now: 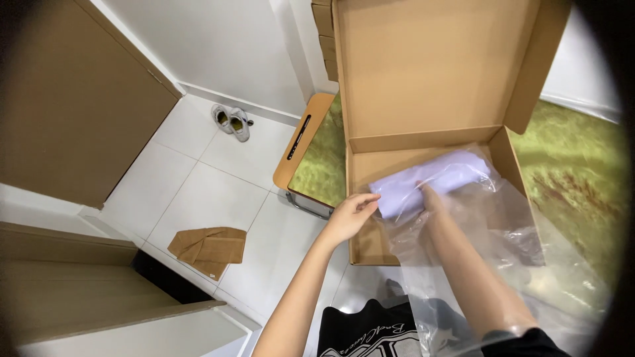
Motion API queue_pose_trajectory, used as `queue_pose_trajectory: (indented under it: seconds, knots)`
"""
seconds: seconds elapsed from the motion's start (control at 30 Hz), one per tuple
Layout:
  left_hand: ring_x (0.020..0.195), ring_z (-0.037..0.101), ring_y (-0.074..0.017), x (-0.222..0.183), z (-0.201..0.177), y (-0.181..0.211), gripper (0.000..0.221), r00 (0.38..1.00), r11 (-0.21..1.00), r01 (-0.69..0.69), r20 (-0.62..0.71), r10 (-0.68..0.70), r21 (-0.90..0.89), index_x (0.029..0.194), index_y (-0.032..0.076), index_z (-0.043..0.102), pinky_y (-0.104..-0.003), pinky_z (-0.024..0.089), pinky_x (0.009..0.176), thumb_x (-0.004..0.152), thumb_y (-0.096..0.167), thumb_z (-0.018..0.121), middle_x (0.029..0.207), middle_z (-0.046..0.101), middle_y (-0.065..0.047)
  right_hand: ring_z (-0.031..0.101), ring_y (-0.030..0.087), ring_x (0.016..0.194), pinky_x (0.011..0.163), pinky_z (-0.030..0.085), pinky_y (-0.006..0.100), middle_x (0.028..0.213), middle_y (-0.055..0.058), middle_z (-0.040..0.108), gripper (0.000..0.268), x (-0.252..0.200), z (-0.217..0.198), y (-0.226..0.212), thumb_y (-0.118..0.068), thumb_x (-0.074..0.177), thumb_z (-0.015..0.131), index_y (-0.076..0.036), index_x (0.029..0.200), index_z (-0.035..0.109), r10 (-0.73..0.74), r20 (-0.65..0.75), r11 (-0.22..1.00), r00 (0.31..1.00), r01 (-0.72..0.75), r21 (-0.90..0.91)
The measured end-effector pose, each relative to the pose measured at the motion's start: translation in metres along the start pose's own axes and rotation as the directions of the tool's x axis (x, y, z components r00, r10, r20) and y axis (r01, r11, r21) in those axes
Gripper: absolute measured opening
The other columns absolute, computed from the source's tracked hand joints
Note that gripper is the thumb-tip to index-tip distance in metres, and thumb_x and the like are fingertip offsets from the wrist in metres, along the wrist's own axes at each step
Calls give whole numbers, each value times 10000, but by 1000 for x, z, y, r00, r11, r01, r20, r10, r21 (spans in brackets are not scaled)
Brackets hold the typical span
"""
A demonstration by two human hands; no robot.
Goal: Packing clothes into bags and boxes, tying decorative ribbons, and hanging garments on a rack.
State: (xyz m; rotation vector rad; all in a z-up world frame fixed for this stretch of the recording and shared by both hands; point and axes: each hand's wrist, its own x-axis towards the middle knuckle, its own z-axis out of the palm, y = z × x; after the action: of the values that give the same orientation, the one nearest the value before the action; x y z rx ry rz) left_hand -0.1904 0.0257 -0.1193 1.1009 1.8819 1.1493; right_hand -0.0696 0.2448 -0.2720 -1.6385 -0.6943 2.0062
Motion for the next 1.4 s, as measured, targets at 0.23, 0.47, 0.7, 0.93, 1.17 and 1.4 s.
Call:
queue_pose_trajectory:
  seconds: [0.23,0.47,0.7,0.93,1.17,1.4]
  knots:
    - [1505,466,-388,-4,-20,30,896,937,940,314,-112,-330,-135,1671,40,311,-523,432,1219,1017,552,647,1688,337,-287,522,349,1431,1126,490,589,1538,129,555,742,-44,-1,-41,-322,869,841,-134,1520,538,-187,287,980,939,158,121]
    - [1507,455,-425,-2,-15,63,1152,858,544,199,-124,-499,-815,1717,28,38,-546,410,1213,962,387,831,1652,359,-329,473,228,1349,1161,439,525,1382,8,529,554,-96,11,-73,-285,929,754,-141,1434,575,-171,496,984,851,122,130]
    - [1359,611,-268,11,10,44,545,894,396,-61,-226,-387,-916,1524,87,596,-395,448,1162,1049,327,714,1464,662,-153,376,311,1547,1246,362,591,1630,132,432,703,-128,30,-93,-352,1001,673,-107,1606,412,-226,493,974,840,191,120]
    - [1367,640,-345,18,-32,50,465,839,341,-197,-338,-426,-919,1464,135,647,-469,525,1117,1098,411,571,1442,695,-185,464,500,1429,1034,395,788,1503,310,516,1026,-143,12,-124,-466,793,922,-38,1599,452,-216,279,810,936,331,-484]
    - [1384,606,-336,11,-94,-1,473,722,375,-379,-524,-452,-846,1441,82,648,-471,508,1145,1101,402,574,1468,657,-197,611,513,1310,1026,503,651,1361,407,666,909,-175,-52,-176,-202,672,979,117,1450,632,-146,370,632,917,375,-679]
    - [1207,716,-289,2,-97,-17,544,638,637,-216,-601,-481,-740,1418,47,665,-400,610,1020,1052,449,679,1328,735,-183,731,454,1078,921,593,547,1255,315,809,699,-114,-157,-193,-99,737,930,94,1374,717,143,338,483,930,233,-844]
